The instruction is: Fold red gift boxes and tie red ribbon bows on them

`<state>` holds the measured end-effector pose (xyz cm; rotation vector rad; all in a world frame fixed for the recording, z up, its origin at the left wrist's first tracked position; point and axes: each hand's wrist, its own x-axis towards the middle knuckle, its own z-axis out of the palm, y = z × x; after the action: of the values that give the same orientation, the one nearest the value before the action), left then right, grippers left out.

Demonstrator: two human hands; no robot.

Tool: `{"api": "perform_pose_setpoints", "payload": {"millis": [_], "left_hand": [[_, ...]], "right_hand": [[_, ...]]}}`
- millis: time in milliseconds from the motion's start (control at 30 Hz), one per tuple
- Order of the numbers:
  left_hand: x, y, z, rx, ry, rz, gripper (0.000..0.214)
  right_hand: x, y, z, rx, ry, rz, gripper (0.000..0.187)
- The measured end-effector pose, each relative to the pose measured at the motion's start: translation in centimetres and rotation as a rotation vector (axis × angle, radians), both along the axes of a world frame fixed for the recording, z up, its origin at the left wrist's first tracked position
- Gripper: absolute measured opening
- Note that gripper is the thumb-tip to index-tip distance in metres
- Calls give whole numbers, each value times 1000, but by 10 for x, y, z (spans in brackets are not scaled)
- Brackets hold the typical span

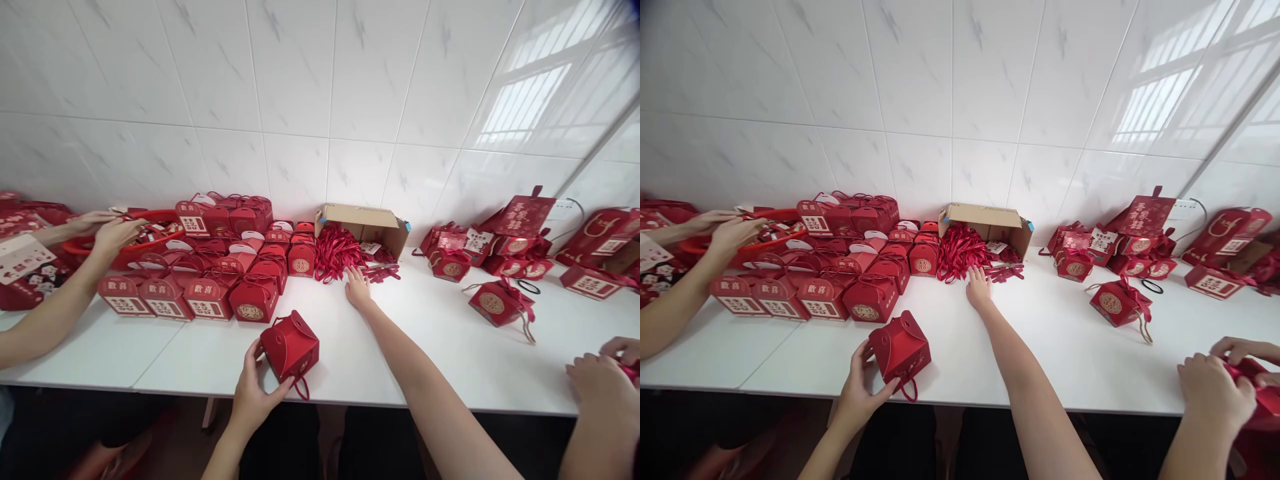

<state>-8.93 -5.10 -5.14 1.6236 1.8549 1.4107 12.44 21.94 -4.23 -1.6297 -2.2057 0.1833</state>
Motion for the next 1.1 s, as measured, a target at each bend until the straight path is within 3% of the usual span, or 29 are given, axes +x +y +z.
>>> {"api": "perform_pose_setpoints", "payload": {"millis": [200, 567, 767, 967, 1100], "left_hand": [[-3, -1, -6, -4, 23, -2, 88], [2, -2, 3, -20, -37, -27, 87], [0, 0, -6, 18, -63, -56, 88], [1, 0, -4, 36, -81, -84, 88], [3, -1, 2, 36, -71, -79, 86]], "right_hand": [[-19, -6, -4, -4, 6, 72, 35], [2, -60, -6, -52, 22, 112, 45], [26, -134, -7, -51, 14, 149, 50], [75, -230, -22, 94, 69, 258, 50], [113, -261, -31, 100, 157, 364, 56]]}}
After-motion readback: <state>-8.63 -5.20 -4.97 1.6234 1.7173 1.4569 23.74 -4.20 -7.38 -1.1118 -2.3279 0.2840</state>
